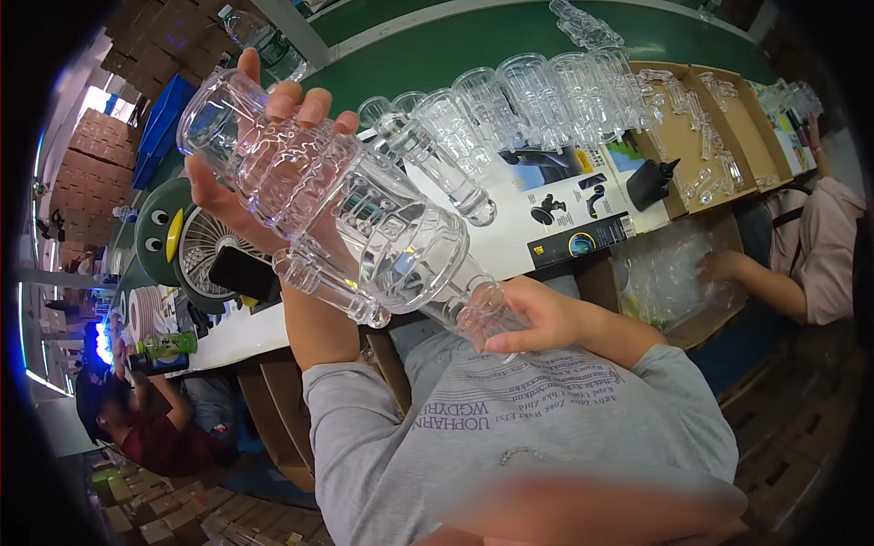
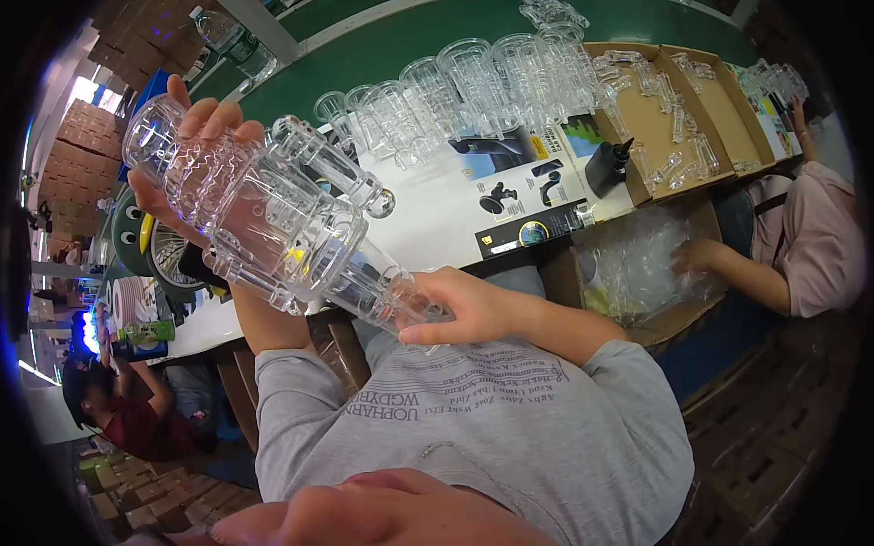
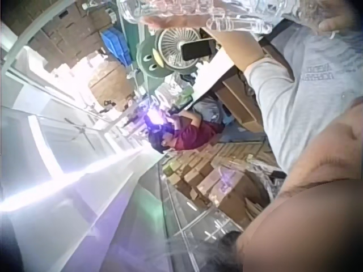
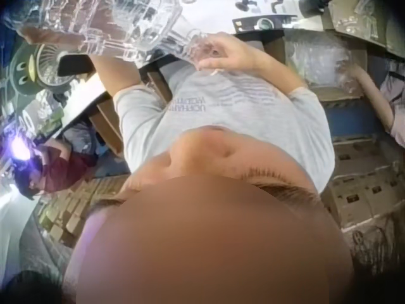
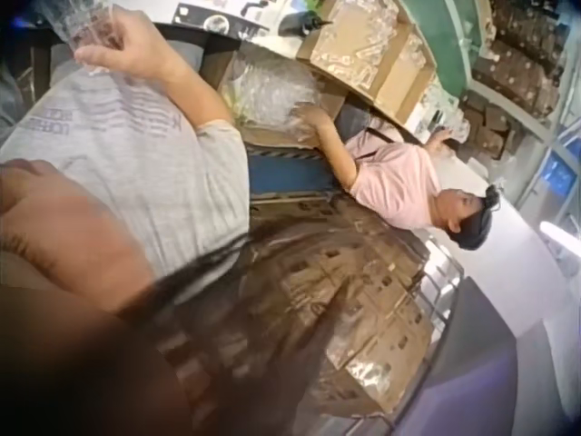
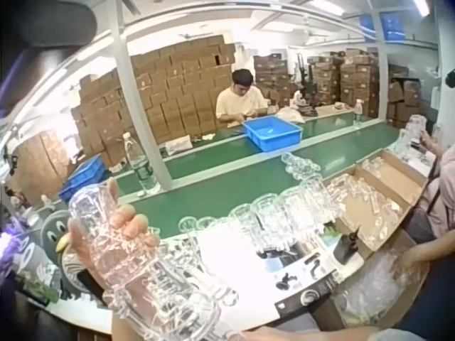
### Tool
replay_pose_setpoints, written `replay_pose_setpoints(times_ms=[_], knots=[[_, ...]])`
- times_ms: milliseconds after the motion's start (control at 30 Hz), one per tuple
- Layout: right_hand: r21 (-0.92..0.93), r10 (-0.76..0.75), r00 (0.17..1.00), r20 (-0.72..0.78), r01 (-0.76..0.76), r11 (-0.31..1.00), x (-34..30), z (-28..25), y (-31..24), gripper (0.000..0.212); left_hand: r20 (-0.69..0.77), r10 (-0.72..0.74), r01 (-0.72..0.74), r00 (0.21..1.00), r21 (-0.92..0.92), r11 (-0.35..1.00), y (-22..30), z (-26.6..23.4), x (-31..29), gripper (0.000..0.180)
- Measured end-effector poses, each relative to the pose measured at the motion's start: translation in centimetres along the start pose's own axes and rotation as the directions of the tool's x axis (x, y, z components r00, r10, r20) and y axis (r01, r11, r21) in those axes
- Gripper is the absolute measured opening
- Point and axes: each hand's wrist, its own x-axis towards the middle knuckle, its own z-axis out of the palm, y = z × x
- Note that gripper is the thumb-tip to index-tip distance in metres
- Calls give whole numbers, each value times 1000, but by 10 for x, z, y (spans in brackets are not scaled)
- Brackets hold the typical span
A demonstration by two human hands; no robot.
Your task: Applying a liquid lubricant from a squeeze bottle into plastic components at a factory workstation.
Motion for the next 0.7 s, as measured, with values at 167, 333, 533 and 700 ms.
replay_pose_setpoints(times_ms=[167, 333, 533, 700], knots=[[-59, 19, 1000, 8, -19, 998, 3, -2, 0, 30, 28, -8, 9, 1000, -9, 1000, -1, -6, -2, 80], [-53, 78, 997, 23, -77, 996, 4, -3, -4, 30, 0, 15, -15, 1000, -24, 1000, -3, -9, -7, 82], [-19, 47, 999, -2, -47, 999, 5, 1, 5, 35, -104, 44, -45, 994, -10, 999, -6, -9, -19, 82], [-149, 100, 988, -117, -117, 982, 7, -7, -4, 54, 7, -4, 3, 1000, 142, 990, 11, -3, -27, 84]])
